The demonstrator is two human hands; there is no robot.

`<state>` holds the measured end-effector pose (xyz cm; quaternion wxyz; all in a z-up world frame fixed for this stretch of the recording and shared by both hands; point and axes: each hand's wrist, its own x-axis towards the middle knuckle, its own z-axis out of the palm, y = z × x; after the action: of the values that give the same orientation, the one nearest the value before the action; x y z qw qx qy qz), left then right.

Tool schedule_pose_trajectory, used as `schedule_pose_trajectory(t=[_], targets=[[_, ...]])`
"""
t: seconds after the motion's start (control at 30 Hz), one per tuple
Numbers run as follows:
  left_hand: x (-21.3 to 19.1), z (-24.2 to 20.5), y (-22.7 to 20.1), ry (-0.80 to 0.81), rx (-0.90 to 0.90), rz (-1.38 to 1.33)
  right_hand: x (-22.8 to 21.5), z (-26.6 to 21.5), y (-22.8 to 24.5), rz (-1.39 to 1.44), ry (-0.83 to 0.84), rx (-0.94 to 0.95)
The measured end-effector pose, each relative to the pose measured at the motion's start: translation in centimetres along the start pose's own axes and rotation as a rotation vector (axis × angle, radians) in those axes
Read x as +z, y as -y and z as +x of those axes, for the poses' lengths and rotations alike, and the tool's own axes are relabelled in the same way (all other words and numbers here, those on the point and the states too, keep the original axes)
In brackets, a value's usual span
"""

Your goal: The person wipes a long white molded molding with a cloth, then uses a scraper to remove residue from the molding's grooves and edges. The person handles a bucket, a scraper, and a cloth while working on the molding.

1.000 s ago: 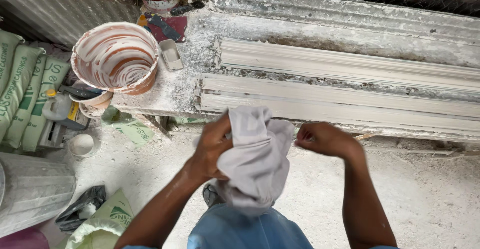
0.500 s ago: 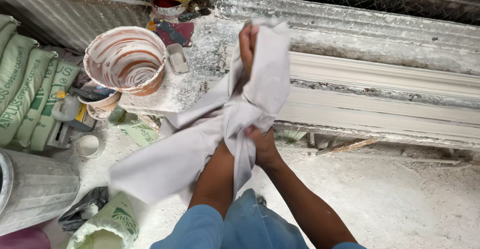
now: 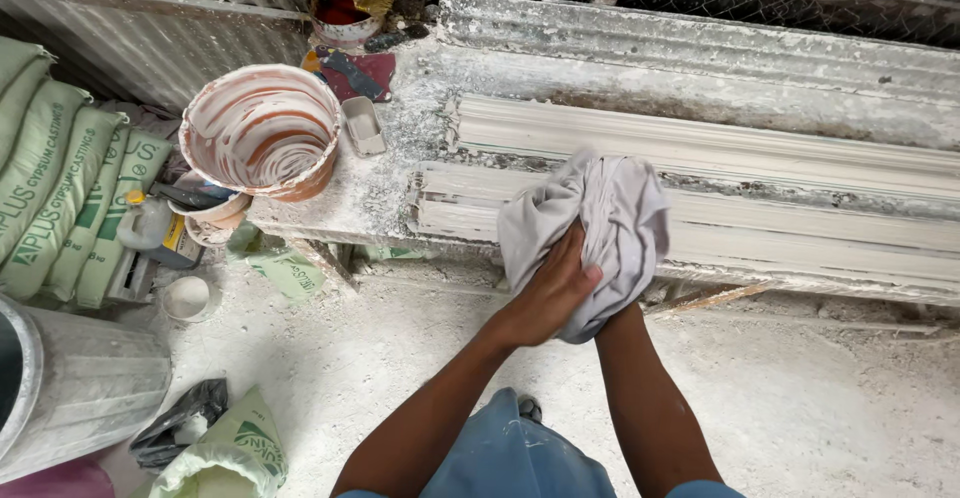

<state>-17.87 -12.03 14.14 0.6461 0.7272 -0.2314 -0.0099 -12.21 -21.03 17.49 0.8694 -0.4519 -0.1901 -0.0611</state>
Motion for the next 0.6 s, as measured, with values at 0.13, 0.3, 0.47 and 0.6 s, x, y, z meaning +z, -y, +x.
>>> schedule_pose_trajectory(t=[0.13, 0.3, 0.47, 0.6], targets=[[-0.3, -1.6, -0.8, 0.035, -0.014, 0.213, 1.1, -0.1, -0.6, -0.035, 0.077, 0.025], [-1.5, -4.7, -2.1, 0.149, 0.035, 0.223, 0.8, 0.7, 0.5, -0.012, -0.05, -0.063], [-4.4, -2.7, -0.9, 0.082, 0.034, -0.771, -0.6, -0.1, 1.6, -0.094, 0.078, 0.04], [-4.7, 0.5, 2.3, 0.208, -0.027, -1.386, -1.2, -2.8, 0.7, -0.14, 0.141, 0.15]])
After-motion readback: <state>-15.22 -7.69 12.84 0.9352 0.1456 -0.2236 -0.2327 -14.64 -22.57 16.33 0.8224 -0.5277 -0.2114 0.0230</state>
